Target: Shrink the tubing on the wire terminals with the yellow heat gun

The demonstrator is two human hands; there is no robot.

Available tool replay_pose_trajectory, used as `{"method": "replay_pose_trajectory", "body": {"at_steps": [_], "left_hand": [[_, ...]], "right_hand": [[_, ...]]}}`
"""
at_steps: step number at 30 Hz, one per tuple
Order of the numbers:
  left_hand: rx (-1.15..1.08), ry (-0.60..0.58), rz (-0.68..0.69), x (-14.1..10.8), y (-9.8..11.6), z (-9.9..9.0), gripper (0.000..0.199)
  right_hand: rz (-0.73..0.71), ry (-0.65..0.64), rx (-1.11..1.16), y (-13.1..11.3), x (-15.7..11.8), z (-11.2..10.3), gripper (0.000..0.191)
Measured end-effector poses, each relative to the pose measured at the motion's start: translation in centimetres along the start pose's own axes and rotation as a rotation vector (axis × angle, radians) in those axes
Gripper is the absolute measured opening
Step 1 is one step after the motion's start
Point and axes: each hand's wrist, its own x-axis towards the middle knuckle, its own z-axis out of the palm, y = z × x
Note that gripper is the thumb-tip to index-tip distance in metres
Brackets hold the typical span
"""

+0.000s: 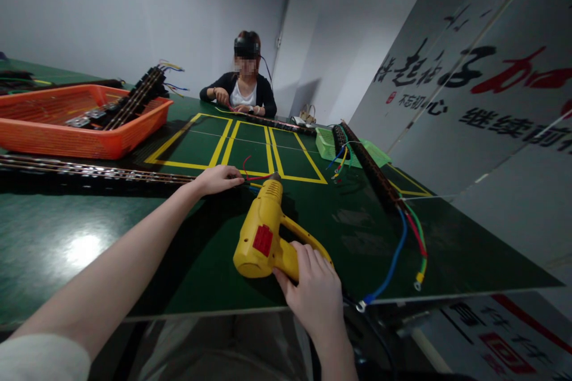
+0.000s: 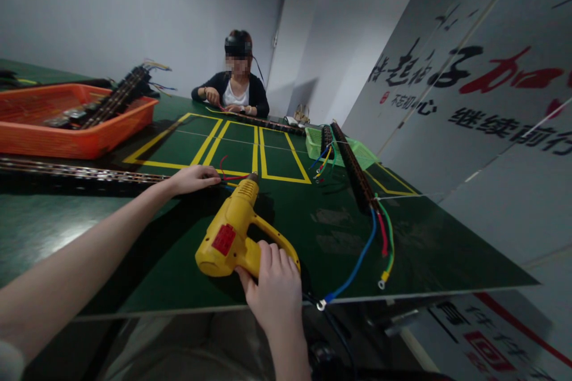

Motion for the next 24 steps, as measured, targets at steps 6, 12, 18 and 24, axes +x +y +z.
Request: {"method": "replay_pose_trajectory", "body": {"at_steps": [6, 12, 18, 24], "left_hand": [[0.045, 0.031, 0.031, -0.1, 0.2, 0.1, 0.045], [0.086, 0.039, 0.112, -0.2, 0.2, 0.1, 0.049], [0.134, 0.025, 0.112, -0.4, 0.4, 0.0, 0.050], [0.163, -0.008, 0.096, -0.4, 0.3, 0.0, 0.054]], "right_hand": [[-0.085, -0.017, 0.071, -1.3, -0.9, -0.2, 0.049], [-0.091, -0.034, 0.149, -2.1, -1.1, -0.4, 0.050], [-0.002, -0.033, 0.103, -2.2, -0.5, -0.2, 0.046], [0.051, -0.027, 0.012, -2.0, 0.3, 0.3, 0.047]]}}
